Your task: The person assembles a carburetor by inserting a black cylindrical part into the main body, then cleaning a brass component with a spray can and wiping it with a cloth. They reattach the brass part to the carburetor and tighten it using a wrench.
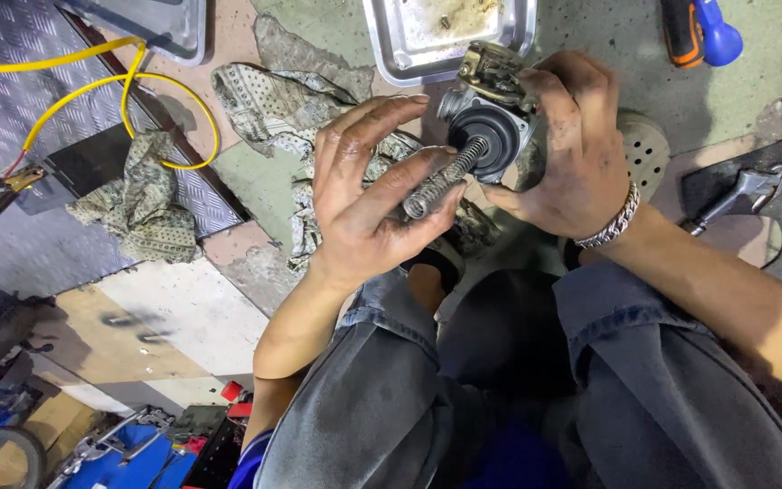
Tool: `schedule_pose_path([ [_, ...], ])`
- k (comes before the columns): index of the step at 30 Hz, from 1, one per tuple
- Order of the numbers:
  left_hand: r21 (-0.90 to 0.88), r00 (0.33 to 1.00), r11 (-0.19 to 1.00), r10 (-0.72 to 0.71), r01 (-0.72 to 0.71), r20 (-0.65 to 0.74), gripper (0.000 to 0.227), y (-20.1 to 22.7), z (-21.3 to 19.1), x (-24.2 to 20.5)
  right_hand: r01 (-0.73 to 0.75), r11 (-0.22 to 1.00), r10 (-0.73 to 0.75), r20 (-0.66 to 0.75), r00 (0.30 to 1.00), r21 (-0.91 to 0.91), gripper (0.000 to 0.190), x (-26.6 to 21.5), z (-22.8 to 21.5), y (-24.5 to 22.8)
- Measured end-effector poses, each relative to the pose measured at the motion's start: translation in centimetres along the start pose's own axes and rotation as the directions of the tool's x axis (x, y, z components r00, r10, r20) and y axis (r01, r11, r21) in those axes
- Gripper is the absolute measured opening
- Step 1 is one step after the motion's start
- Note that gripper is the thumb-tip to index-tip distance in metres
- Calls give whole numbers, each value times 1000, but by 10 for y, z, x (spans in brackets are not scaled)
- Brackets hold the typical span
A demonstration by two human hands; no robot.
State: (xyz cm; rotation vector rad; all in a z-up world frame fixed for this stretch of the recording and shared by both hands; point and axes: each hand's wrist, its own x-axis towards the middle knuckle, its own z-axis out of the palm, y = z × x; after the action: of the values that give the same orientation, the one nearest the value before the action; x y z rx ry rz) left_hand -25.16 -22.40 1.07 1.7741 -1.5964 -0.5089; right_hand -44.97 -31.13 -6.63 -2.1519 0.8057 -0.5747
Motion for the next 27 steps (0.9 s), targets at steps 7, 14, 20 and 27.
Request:
schedule_pose_path([
  [7, 46, 998, 998, 49, -51, 37, 24, -5, 7, -4, 28, 994, -28, -1, 1000, 107, 93, 1, 2, 1],
  [14, 51, 997, 998, 38, -42, 71, 38, -5, 1, -6, -30, 985, 28, 14, 1000, 169, 108, 3, 1, 0],
  [20, -24, 954, 960, -281, 280, -103, 34, -52, -26, -35, 190, 979, -182, -108, 977, 70, 132, -10, 18, 28],
  [27, 355, 720, 673, -694, 649, 1, 47, -179, 49, -134, -96, 951, 101, -2, 995, 295, 98, -13, 7, 14],
])
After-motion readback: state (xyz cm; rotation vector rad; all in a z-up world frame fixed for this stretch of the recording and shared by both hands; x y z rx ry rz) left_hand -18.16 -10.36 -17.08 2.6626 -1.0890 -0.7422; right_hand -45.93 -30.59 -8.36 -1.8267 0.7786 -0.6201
